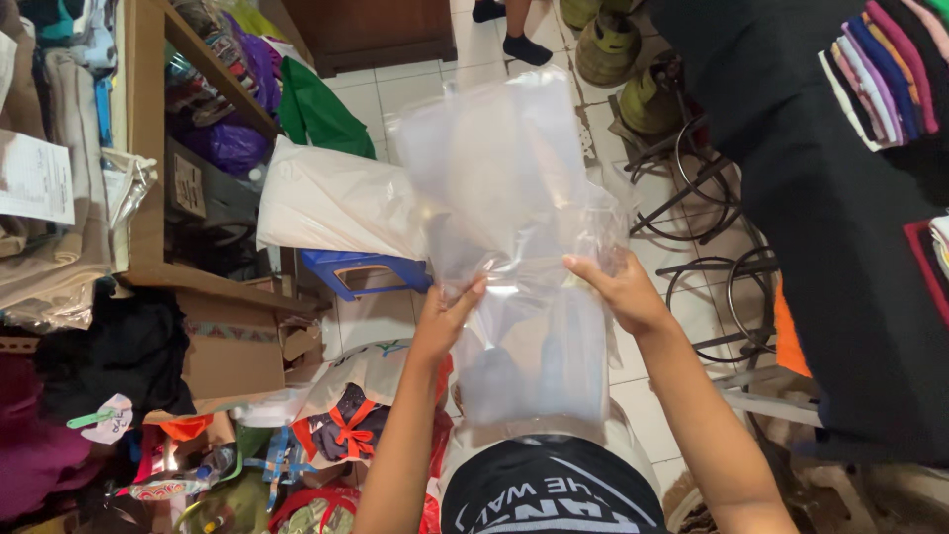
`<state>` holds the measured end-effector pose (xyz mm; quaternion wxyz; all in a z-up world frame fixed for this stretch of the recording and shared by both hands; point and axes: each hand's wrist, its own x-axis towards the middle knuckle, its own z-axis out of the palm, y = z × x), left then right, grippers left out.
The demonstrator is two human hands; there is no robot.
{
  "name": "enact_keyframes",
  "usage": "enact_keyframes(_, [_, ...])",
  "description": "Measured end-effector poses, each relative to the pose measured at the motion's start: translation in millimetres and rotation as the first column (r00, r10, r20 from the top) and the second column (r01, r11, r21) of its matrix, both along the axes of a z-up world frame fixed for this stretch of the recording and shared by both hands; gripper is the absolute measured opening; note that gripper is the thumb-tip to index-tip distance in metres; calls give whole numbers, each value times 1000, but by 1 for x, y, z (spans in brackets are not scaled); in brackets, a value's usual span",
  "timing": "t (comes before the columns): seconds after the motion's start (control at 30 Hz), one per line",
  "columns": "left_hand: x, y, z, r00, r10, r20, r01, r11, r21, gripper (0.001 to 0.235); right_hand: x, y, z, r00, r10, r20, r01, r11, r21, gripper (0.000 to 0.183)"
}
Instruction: The person folds and stacks t-shirts on a table, then places them into clear plastic bags. They handle green and pink shirts, smooth them, and insert them into packaging. The person also handles a paper document and plastic bags during the process.
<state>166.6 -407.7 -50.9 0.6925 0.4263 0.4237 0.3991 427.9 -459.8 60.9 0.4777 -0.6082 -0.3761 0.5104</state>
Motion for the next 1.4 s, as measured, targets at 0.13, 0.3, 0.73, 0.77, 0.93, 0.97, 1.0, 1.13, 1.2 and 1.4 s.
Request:
enact_keyframes(0.13, [-1, 1, 11, 998, -55, -28, 56, 998, 39, 70, 11, -5, -18, 999, 19, -50, -14, 995, 97, 24])
enact_keyframes(0.3, [7, 9, 10, 994, -107, 23, 108, 992, -71, 85, 17, -14, -21, 992, -10, -123, 27, 991, 131, 14])
enact_keyframes(0.73, [42, -15, 9, 992, -96, 80, 92, 994, 51, 85, 0, -11, 13, 682, 94, 725, -218, 973, 79, 46])
enact_keyframes(0.77, [49, -16, 9, 979, -99, 179, 103, 995, -14, 83, -9, -13, 13, 625, 52, 778, -320, 927, 195, 53])
enact_keyframes(0.93, [54, -13, -5, 743, 65, 666, 146, 956, -256, 68, -53, -26, 11, 321, -23, 947, -515, 835, 195, 83])
enact_keyframes(0.97, [51, -13, -6, 748, 51, 661, 156, 956, -250, 66, -54, -28, 12, 295, -31, 955, -526, 829, 190, 82])
enact_keyframes(1.0, [46, -15, -6, 754, 37, 655, 168, 954, -247, 64, -56, -30, 11, 271, -38, 962, -535, 825, 183, 81])
enact_keyframes(1.13, [36, -19, 15, 836, 19, 549, 279, 846, -454, 67, -56, -37, 3, 167, -37, 985, -608, 783, 132, 79])
enact_keyframes(1.2, [37, -16, 33, 827, 174, 535, 146, 852, -502, 61, -60, -41, -5, 122, -35, 992, -620, 777, 103, 75])
enact_keyframes(1.4, [43, -11, 61, 830, 317, 458, -5, 827, -563, 56, -74, -53, -19, 98, -81, 992, -576, 808, 123, 72])
